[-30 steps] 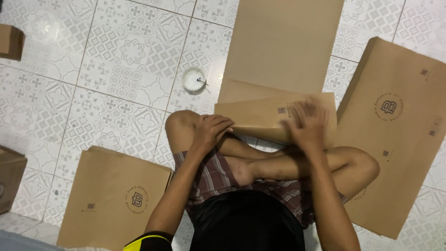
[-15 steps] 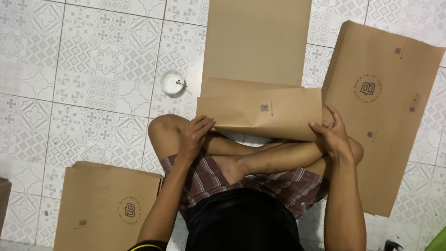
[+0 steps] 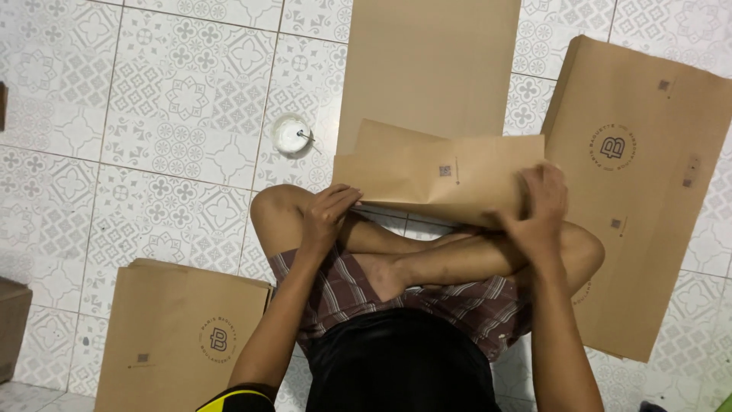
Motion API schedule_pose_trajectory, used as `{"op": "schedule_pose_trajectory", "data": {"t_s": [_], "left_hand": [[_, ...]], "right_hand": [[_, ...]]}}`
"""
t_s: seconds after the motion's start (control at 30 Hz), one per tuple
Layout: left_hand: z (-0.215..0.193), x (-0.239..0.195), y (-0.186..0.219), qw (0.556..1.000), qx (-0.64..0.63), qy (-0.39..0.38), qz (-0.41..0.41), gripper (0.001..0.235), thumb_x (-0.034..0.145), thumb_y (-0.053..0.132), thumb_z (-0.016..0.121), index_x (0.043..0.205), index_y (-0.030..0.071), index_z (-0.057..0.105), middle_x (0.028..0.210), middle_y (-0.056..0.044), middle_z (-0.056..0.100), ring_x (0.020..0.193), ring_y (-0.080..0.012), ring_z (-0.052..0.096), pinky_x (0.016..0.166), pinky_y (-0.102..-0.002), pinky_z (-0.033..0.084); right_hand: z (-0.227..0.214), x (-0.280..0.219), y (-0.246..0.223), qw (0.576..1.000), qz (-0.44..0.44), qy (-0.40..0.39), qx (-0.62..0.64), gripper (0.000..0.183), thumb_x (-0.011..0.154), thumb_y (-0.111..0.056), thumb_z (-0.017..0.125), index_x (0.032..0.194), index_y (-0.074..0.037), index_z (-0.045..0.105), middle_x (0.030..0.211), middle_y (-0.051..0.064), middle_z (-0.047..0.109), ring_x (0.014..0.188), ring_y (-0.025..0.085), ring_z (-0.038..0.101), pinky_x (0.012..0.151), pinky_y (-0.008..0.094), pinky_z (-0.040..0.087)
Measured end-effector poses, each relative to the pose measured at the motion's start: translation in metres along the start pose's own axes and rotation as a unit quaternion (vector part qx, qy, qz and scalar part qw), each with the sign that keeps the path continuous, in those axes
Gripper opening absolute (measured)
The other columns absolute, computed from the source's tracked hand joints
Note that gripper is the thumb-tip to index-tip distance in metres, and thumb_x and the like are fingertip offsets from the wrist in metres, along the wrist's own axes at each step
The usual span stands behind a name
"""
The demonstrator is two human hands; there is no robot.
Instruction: The person sits on the floor and folds a flat brown paper sheet into a bag shape. They then use a small brush to apply white adhesive from a container along the folded edge and press the sides together to seal the bag.
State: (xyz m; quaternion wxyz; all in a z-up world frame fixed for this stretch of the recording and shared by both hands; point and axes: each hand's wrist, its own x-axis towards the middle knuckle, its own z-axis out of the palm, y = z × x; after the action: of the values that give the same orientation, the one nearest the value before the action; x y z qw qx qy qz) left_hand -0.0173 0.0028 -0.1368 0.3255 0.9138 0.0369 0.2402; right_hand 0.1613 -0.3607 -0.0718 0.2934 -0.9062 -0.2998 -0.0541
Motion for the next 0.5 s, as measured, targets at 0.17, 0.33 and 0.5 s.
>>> {"op": "schedule_pose_trajectory", "data": {"t_s": [0.17,0.33,0.5], "left_hand": [[-0.012,0.007,0.012,1.0,0.002,-0.012,0.006,0.021,0.095,0.007,0.067,0.109,0.015,0.081,0.1,-0.004,0.08,0.101,-0.0308,0.072,0.091,-0.041,0.058],[-0.014,0.001,0.002,0.997,0.069,-0.02,0.029,0.02,0.094,0.015,0.071,0.109,0.024,0.08,0.103,0.007,0.08,0.106,-0.0201,0.07,0.098,-0.036,0.051],[0.012,0.015,0.035,0.974,0.179,-0.123,0.068,0.048,0.088,0.056,0.071,0.13,0.034,0.066,0.139,0.006,0.063,0.135,-0.0257,0.05,0.111,-0.065,0.029]], "right_hand": [[0.048,0.021,-0.042,0.959,-0.093,-0.226,-0.143,0.092,0.072,-0.056,0.081,0.154,-0.029,0.049,0.162,0.019,0.041,0.154,0.044,0.029,0.118,0.073,0.011],[0.065,0.029,-0.041,0.92,-0.135,-0.317,-0.187,0.083,0.079,-0.041,0.082,0.154,-0.03,0.048,0.137,0.003,0.067,0.137,0.023,0.054,0.123,0.071,-0.002],[0.072,0.019,-0.033,0.914,-0.13,-0.346,-0.169,0.056,0.085,-0.038,0.079,0.137,-0.026,0.064,0.133,0.001,0.069,0.132,0.02,0.06,0.127,0.056,0.022]]}}
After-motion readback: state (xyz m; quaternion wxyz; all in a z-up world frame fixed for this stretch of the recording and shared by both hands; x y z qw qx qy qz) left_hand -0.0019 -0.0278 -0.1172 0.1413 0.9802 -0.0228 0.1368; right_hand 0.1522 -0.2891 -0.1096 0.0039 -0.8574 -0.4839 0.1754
